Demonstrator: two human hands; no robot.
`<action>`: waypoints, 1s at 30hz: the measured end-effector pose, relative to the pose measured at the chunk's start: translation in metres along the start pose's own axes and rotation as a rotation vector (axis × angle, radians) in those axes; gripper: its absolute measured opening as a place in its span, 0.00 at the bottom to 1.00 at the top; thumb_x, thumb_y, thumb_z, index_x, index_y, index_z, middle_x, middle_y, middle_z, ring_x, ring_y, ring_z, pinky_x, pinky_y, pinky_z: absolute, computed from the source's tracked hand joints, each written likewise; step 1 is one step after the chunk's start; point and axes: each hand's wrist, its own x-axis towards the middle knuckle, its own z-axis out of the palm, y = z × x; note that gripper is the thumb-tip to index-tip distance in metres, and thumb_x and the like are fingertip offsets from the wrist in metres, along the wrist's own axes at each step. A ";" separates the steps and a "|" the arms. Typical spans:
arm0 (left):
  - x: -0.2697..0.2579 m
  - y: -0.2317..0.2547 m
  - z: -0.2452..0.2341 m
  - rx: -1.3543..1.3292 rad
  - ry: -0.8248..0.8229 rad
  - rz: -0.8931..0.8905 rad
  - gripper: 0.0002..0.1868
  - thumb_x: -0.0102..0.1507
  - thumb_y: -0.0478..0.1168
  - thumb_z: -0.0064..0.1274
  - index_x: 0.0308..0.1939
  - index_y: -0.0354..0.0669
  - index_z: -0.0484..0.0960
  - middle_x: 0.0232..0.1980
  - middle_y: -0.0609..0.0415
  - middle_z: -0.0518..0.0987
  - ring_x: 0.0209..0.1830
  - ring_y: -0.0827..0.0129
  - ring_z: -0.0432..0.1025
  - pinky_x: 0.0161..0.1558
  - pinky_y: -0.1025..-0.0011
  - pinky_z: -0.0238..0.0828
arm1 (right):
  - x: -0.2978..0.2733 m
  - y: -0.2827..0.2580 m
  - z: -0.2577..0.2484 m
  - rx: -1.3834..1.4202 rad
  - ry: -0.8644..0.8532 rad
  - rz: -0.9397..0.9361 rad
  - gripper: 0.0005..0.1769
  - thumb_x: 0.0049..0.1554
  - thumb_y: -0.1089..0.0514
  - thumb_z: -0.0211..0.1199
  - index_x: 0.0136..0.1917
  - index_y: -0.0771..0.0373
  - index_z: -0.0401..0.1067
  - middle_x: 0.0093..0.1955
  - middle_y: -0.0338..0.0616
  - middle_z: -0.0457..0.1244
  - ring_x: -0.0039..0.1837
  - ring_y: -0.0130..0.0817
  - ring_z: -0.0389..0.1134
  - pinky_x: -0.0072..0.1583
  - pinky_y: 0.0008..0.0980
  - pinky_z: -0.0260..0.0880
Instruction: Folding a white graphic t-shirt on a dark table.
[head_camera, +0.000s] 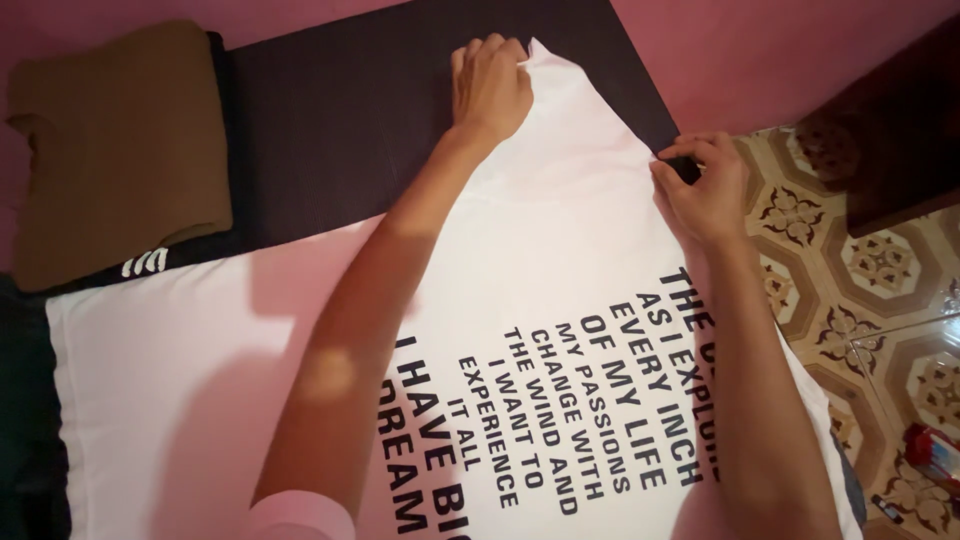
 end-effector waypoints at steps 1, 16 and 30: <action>0.002 0.007 -0.010 0.001 -0.001 0.002 0.09 0.57 0.30 0.51 0.36 0.43 0.85 0.39 0.50 0.80 0.39 0.56 0.70 0.55 0.60 0.62 | 0.000 -0.002 -0.001 0.001 0.002 0.001 0.04 0.57 0.65 0.73 0.45 0.66 0.79 0.55 0.49 0.64 0.56 0.44 0.67 0.60 0.42 0.70; -0.018 0.086 -0.097 -0.645 -0.175 0.079 0.08 0.60 0.29 0.49 0.41 0.37 0.80 0.57 0.49 0.84 0.54 0.55 0.81 0.57 0.62 0.77 | 0.001 0.009 0.003 -0.016 0.036 -0.015 0.04 0.56 0.64 0.75 0.41 0.66 0.81 0.58 0.46 0.67 0.54 0.41 0.68 0.55 0.39 0.69; -0.088 0.125 -0.139 -0.634 -0.161 0.364 0.08 0.70 0.44 0.48 0.41 0.51 0.81 0.46 0.61 0.77 0.46 0.60 0.77 0.49 0.60 0.66 | 0.005 0.067 0.021 0.038 0.062 -0.016 0.06 0.58 0.63 0.76 0.49 0.63 0.82 0.58 0.46 0.68 0.54 0.51 0.72 0.54 0.40 0.76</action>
